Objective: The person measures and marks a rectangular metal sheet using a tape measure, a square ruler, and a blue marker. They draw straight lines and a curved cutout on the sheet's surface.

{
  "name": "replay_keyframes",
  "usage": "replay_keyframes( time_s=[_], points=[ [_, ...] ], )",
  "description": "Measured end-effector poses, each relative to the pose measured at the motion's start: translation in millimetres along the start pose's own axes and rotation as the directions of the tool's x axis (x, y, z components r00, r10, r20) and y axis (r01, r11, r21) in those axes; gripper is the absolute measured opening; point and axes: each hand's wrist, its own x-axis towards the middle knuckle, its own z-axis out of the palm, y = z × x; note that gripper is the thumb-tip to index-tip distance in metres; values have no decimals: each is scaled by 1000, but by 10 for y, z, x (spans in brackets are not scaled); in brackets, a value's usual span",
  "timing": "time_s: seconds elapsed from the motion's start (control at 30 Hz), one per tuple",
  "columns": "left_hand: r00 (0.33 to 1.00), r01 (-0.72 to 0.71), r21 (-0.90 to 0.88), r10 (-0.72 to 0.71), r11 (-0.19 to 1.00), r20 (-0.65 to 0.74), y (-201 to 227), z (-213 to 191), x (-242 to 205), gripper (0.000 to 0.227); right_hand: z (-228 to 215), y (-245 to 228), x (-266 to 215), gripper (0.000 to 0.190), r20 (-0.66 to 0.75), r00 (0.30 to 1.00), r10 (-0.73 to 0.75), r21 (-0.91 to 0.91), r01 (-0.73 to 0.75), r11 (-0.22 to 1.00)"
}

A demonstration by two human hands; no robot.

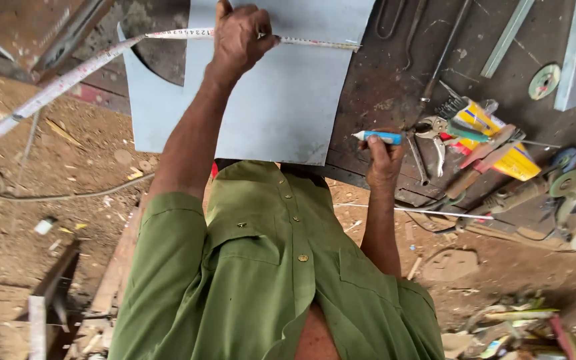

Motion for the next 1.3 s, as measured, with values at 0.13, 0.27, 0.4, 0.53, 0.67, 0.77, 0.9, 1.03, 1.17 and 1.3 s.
replay_keyframes(
  time_s=[0.13,0.27,0.4,0.53,0.67,0.77,0.9,1.03,1.17,1.3],
  points=[
    [996,-85,-5,85,996,4,-12,-48,163,21,19,157,-72,9,2,999,48,31,-48,998],
    [989,-141,11,141,990,32,-108,7,96,24,45,378,-276,10,-10,993,117,109,-115,987],
    [992,-111,-12,112,994,64,-58,-76,138,21,171,246,-434,5,131,979,153,79,-165,983],
    [987,-118,-39,121,992,105,-129,-46,131,24,256,552,-744,12,248,953,175,136,-213,967],
    [987,-139,-13,140,990,78,-160,-53,122,21,404,604,-951,11,272,930,246,92,-279,956],
    [982,-181,39,178,983,57,-240,-30,116,23,489,486,-977,13,285,910,300,26,-321,947],
    [990,-89,-4,89,996,112,-123,-100,136,22,533,498,-979,16,257,897,360,-9,-370,929],
    [991,-49,-4,49,999,121,-142,-51,126,24,534,466,-894,16,264,895,359,-38,-363,931],
    [993,-80,20,78,997,87,-162,-31,114,25,528,581,-824,14,269,926,264,-31,-266,964],
    [993,-99,4,99,995,60,-143,-48,112,20,524,639,-682,13,185,966,182,-62,-173,983]
  ],
)
